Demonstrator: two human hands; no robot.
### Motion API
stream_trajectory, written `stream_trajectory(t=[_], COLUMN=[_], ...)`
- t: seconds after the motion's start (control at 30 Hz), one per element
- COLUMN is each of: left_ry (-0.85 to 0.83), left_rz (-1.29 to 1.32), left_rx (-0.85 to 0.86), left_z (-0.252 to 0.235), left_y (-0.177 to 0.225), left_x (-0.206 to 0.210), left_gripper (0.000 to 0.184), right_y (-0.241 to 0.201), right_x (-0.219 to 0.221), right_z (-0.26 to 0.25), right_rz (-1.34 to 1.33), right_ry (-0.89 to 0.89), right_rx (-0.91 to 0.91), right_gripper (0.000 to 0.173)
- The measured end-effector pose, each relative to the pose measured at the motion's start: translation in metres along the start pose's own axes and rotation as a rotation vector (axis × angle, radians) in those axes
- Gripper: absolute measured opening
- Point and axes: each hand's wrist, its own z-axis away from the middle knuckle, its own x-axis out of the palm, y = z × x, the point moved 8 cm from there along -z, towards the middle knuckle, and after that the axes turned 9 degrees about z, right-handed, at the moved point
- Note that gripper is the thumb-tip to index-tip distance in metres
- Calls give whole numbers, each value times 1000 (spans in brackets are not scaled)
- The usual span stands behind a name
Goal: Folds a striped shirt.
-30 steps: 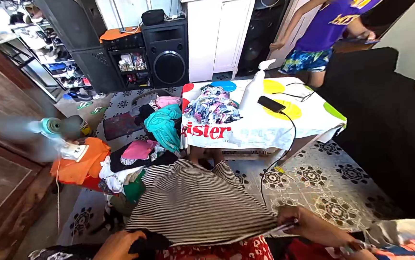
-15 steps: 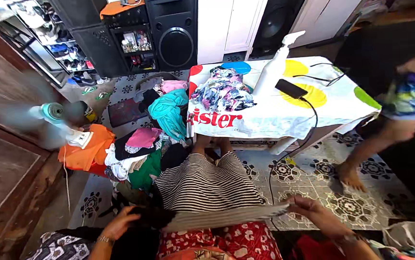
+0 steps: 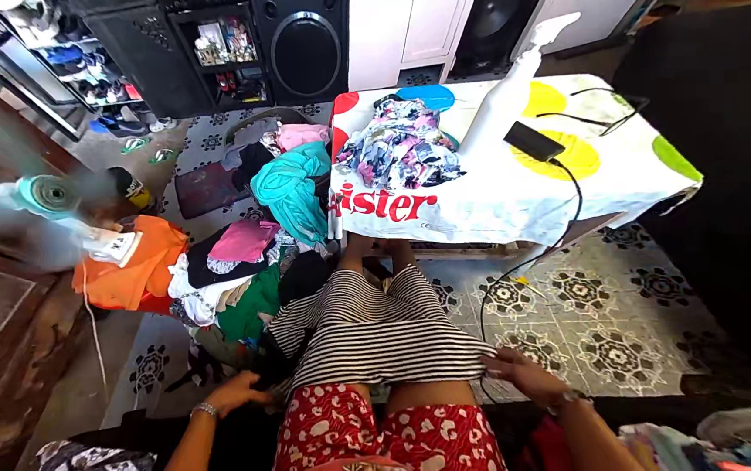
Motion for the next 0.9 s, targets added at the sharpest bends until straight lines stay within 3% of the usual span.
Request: stream_trajectory(t=[0.17, 0.33, 0.47, 0.53, 0.63, 0.8, 0.9], left_ry=[427, 717, 711, 651, 540, 351, 252], left_rz=[592, 661, 641, 596, 501, 365, 330], left_rx=[403, 579, 675, 709, 705, 527, 426], left_z=[13, 47, 85, 99, 110, 100, 92], left_y=[112, 230, 274, 273, 239, 127, 72], left_x=[-83, -135, -139, -130, -107, -54, -31], left_gripper=[32, 31, 37, 31, 22, 23, 24], right_y=[-96, -188, -224, -213, -159, -33, 17], right_x=[-47, -106, -126, -125, -114, -69, -55], right_z=[-11, -7, 31, 47, 64, 92, 98], right_rz=[-89, -3, 9, 29, 11, -104, -109], right_ry=[335, 672, 801, 795, 709, 459, 335], right_rx=[-148, -220, -286, -318, -291, -121, -149], right_gripper=[18, 36, 42, 33, 22, 12, 20])
